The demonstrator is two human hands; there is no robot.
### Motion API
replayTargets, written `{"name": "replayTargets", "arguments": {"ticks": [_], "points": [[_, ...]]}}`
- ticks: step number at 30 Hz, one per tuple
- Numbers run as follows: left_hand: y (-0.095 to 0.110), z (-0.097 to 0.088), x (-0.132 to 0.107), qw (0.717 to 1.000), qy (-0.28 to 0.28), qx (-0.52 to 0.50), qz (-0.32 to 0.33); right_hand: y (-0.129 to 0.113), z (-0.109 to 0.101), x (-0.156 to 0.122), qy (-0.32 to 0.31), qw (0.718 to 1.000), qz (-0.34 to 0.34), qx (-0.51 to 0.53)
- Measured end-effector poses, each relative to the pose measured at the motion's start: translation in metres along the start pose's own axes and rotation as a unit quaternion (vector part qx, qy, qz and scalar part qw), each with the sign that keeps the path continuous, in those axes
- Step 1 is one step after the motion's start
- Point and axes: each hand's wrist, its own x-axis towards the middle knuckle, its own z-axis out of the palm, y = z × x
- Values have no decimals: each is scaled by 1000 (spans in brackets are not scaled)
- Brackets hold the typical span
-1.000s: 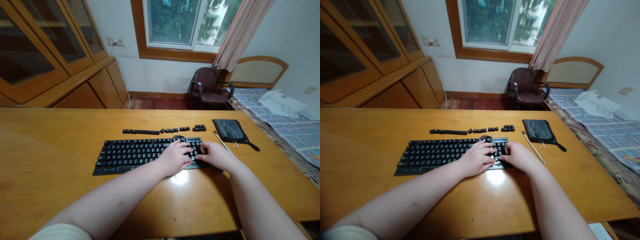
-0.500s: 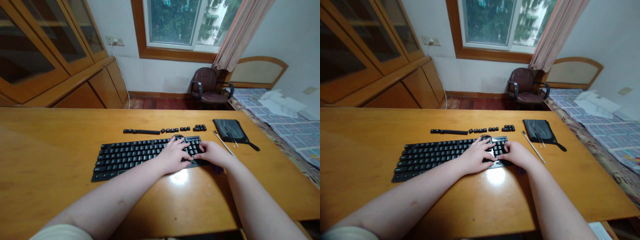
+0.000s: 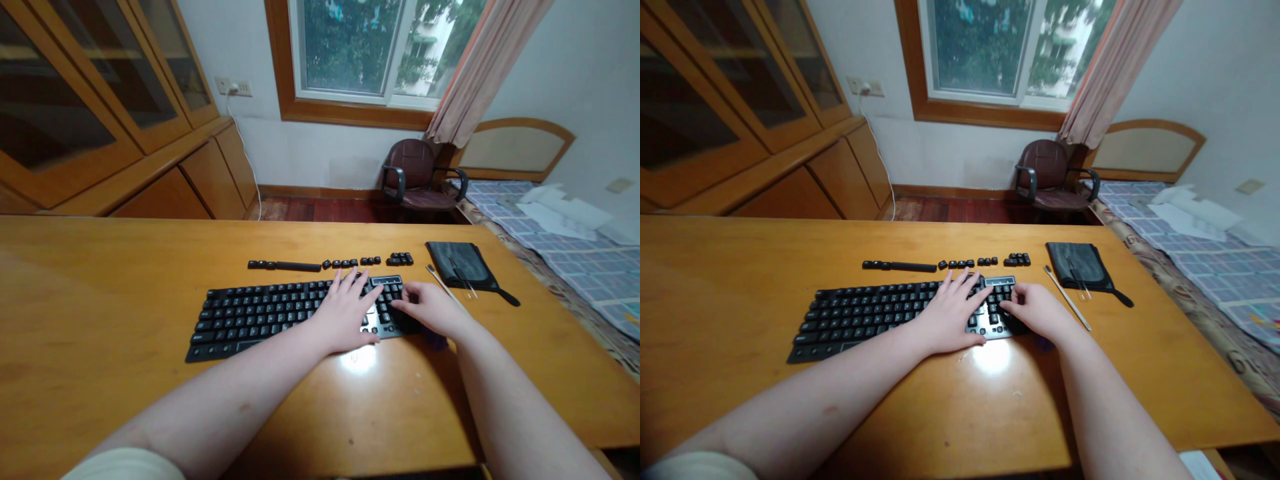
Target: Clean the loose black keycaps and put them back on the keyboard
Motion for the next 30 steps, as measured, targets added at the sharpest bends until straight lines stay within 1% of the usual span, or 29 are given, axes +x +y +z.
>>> {"name": "replayTargets", "arguments": {"ticks": [2,5,6,8,10,13,16,18,24,30], "points": [[-2,3,1,1000,-9,4,-17,3,-4,0,49,999,7,10],[-3,5,1,1000,-23,9,-15,6,-14,1,127,991,42,-6],[-3,5,1,1000,-26,11,-13,7,-18,4,142,988,60,-21],[-2,3,1,999,-31,15,-8,9,-27,13,153,983,85,-56],[-1,2,1,999,-34,17,-2,13,-34,30,154,981,90,-79],[-1,2,1,999,-38,19,7,20,-39,61,137,982,86,-101],[-3,4,1,999,-33,19,12,27,-37,90,110,984,94,-100],[-4,5,1,999,-27,16,14,30,-33,104,100,986,91,-99],[-5,4,0,1000,-21,14,19,37,-25,122,84,984,104,-117],[-4,1,0,999,-34,21,15,41,-23,132,91,985,113,-94]]}}
